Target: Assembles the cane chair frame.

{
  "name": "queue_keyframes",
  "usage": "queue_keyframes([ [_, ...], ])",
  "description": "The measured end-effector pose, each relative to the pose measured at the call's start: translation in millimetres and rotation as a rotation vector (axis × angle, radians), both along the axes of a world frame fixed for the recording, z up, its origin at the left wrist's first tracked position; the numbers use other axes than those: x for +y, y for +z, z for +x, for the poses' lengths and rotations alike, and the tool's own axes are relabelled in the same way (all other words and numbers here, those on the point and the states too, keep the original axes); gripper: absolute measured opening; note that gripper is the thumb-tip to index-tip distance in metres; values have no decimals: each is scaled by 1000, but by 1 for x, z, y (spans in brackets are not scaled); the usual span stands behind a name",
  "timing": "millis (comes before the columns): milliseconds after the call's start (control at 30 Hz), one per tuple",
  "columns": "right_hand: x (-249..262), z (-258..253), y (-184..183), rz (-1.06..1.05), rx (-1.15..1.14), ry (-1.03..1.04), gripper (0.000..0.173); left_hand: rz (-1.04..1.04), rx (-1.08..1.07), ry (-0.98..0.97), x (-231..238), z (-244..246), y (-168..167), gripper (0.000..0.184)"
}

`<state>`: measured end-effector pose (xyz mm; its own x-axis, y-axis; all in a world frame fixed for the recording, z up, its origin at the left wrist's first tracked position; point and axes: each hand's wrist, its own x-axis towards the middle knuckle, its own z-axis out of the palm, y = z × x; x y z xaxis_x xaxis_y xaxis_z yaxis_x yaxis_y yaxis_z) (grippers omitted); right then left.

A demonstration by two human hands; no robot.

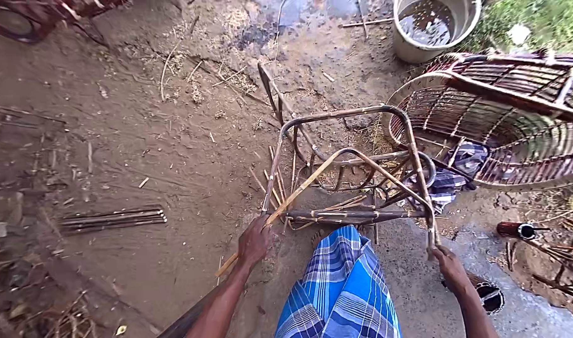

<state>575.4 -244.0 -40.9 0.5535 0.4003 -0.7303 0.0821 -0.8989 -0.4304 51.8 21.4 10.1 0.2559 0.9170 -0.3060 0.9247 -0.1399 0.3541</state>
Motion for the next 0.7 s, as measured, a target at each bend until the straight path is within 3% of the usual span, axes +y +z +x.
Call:
queue_keyframes([
  [100, 34, 18, 79, 34, -38, -235, 73, 127, -253, -25, -2, 15, 45, 36],
  [200, 89, 36, 171, 313, 287, -521, 108, 173, -421, -210, 1, 39, 102, 35],
  [233, 105, 42, 191, 371, 355, -538, 109, 205, -470, -301, 4, 44, 118, 33],
  [267, 119, 45, 209, 400, 371, -544, 98, 237, -513, -381, 8, 49, 132, 30],
  [367, 143, 40, 248, 478, 409, -632, 31, 398, -526, -559, 31, 48, 165, 22],
  [400, 144, 31, 263, 535, 420, -663, 20, 449, -505, -613, 42, 42, 172, 20],
  [500, 134, -4, 306, 784, 424, -599, 39, 512, -362, -788, 74, 35, 189, 27],
  [600, 114, -47, 309, 1002, 434, -468, 35, 257, -206, -1004, 57, 52, 208, 40],
  [700, 92, -88, 300, 1008, 675, -409, 19, -18, -138, -1208, 34, 58, 197, 21],
])
